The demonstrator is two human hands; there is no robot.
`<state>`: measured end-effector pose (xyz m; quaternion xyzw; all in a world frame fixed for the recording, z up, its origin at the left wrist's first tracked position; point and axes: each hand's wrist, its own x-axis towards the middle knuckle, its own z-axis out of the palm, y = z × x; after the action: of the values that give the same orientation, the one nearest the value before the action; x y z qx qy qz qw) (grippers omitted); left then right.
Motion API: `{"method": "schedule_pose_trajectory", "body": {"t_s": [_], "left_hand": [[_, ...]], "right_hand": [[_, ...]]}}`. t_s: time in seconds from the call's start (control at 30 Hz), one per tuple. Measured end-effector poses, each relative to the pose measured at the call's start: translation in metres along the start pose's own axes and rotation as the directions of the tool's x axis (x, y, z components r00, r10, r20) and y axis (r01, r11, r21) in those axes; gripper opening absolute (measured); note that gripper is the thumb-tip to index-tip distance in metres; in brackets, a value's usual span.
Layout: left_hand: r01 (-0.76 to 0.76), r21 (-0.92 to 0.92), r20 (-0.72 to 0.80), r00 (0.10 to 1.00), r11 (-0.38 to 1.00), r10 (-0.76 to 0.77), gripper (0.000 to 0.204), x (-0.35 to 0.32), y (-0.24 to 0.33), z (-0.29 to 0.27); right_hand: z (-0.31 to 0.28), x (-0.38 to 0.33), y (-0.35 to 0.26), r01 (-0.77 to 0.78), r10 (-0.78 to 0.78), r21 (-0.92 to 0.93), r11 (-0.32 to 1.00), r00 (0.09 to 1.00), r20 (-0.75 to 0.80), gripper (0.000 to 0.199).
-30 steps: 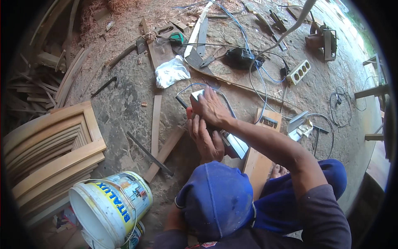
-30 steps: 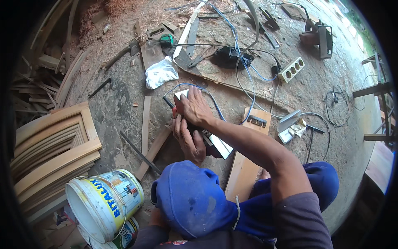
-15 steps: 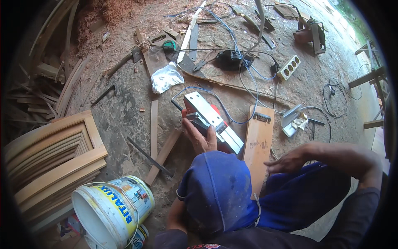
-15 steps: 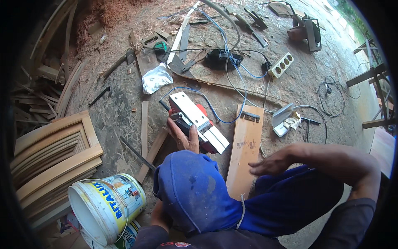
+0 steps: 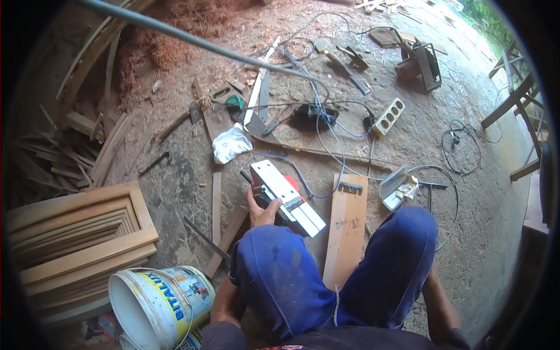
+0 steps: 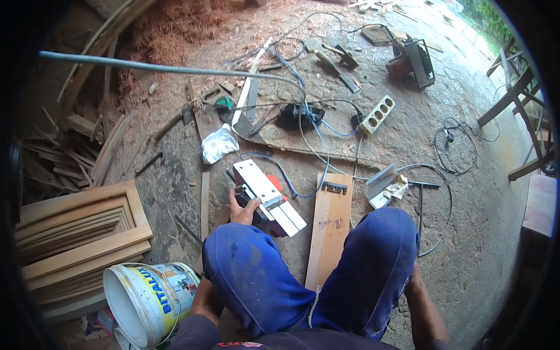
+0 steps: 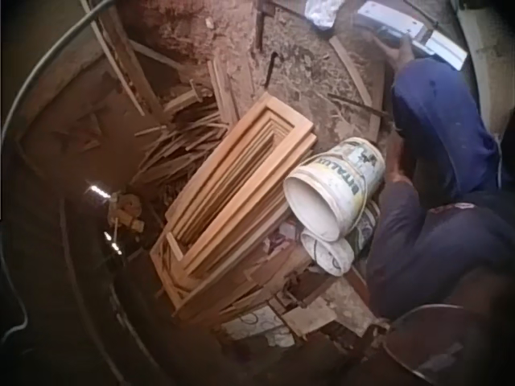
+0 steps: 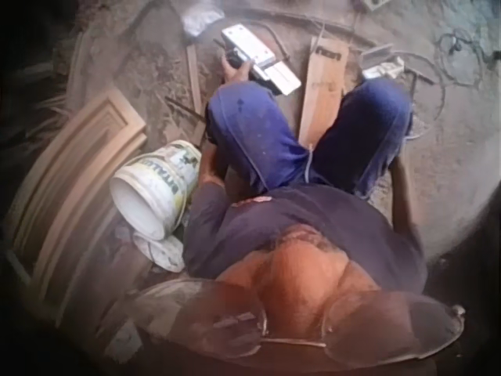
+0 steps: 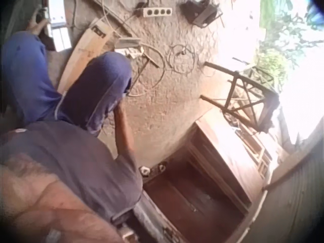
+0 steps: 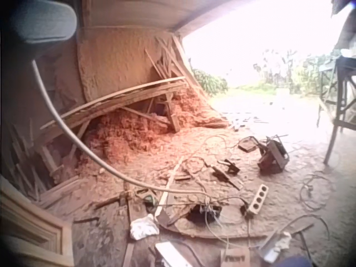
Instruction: The person sits on the floor and assembles a handheld power tool by attaching a metal base plate to the motor housing. They use a screwdriver to tighten screws and a hammer to tap the components into alignment.
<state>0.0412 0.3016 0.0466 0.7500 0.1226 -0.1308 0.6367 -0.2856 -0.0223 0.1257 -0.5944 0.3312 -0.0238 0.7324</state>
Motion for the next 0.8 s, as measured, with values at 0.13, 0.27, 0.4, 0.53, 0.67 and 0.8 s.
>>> {"method": "schedule_pose_trajectory", "body": {"t_s": [0.13, 0.27, 0.4, 0.53, 0.67, 0.8], "left_hand": [[0.12, -0.307, 0.194, 0.979, 0.944, -0.062, 0.086, 0.01, 0.022, 0.008], [0.145, -0.302, 0.51, 0.86, 0.942, 0.031, 0.061, 0.003, 0.103, 0.012], [0.195, -0.297, 0.696, 0.714, 0.935, 0.072, 0.05, -0.026, 0.184, 0.032], [0.156, -0.281, 0.764, 0.633, 0.947, 0.122, 0.053, -0.063, 0.23, 0.036], [0.147, -0.331, 0.782, 0.596, 0.932, 0.184, 0.063, -0.095, 0.229, 0.036], [-0.042, -0.36, 0.697, 0.652, 0.932, 0.298, 0.068, -0.118, 0.215, 0.028]], "right_hand": [[-0.013, 0.017, -0.018, -0.251, 0.226, 0.124, 0.96, 0.956, 0.186, 0.102], [0.053, 0.036, -0.083, 0.403, -0.397, 0.035, 0.915, 0.879, 0.266, 0.103], [0.071, 0.024, -0.16, 0.737, -0.646, 0.064, 0.673, 0.543, 0.537, 0.087], [0.098, 0.099, -0.178, 0.735, -0.667, -0.303, 0.607, 0.678, 0.308, 0.059], [0.126, 0.108, -0.19, 0.533, -0.454, -0.001, 0.846, 0.72, 0.525, 0.063], [0.123, 0.079, -0.197, 0.42, -0.387, 0.041, 0.907, 0.788, 0.479, 0.065]]}}
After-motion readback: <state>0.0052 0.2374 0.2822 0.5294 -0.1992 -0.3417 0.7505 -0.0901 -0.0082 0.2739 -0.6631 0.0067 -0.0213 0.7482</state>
